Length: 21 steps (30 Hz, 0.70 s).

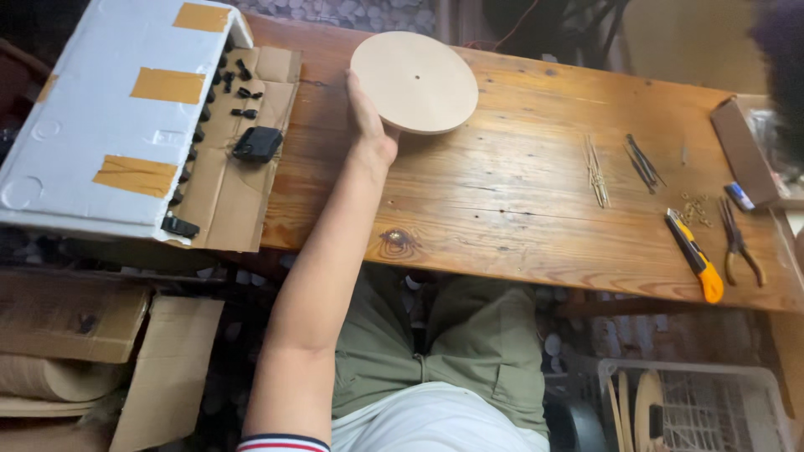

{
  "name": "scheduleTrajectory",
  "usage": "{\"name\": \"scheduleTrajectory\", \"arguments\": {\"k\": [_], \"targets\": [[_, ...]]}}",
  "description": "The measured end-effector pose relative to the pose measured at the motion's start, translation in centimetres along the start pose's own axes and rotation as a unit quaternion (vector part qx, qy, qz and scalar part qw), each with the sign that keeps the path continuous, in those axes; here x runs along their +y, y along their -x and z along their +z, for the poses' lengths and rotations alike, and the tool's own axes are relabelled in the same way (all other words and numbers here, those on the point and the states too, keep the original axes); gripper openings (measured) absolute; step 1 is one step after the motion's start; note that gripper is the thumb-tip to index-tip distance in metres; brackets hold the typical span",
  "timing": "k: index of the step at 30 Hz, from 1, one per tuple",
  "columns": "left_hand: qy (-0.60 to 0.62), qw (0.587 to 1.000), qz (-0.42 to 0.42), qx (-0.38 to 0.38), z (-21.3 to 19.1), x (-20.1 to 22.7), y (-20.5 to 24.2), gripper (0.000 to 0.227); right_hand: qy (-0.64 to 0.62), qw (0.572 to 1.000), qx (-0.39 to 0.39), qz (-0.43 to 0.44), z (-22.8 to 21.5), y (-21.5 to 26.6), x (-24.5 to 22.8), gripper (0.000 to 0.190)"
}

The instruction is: The person retrieves a circular wooden disc from a box and places it on a workbench. They brush the disc with a feather duster, then use a utility knife to carve a rectangular recess into the wood. After brushing again, they fit a black plastic component into the recess and inspect the assembly.

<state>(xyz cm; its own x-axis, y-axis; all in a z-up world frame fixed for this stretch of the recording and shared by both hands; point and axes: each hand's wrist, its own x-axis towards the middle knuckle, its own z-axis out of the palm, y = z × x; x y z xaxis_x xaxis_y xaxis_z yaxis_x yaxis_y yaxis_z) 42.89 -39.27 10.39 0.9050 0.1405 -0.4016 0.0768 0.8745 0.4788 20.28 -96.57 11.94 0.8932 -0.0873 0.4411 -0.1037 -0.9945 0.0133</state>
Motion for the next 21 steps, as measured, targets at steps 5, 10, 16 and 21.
{"name": "scheduleTrajectory", "arguments": {"k": [5, 10, 16, 21], "targets": [[0.019, 0.999, 0.031, -0.039, 0.6, 0.5, -0.9, 0.074, -0.026, 0.999, -0.039, 0.006, -5.7, -0.9, -16.0, 0.035], [0.005, 1.0, -0.016, -0.025, 0.2, 0.8, -1.1, 0.082, -0.187, 0.947, -0.258, -0.038, -7.1, 0.9, -30.8, 0.064], [0.018, 0.998, 0.034, -0.048, -0.3, 1.0, -1.3, 0.078, -0.168, 0.947, -0.269, -0.046, -2.7, -2.0, -31.9, 0.06], [-0.03, 0.998, 0.024, -0.042, -0.4, 0.6, -1.7, 0.081, -0.176, 0.968, -0.178, -0.017, -1.6, -4.8, -29.6, 0.054]]}}
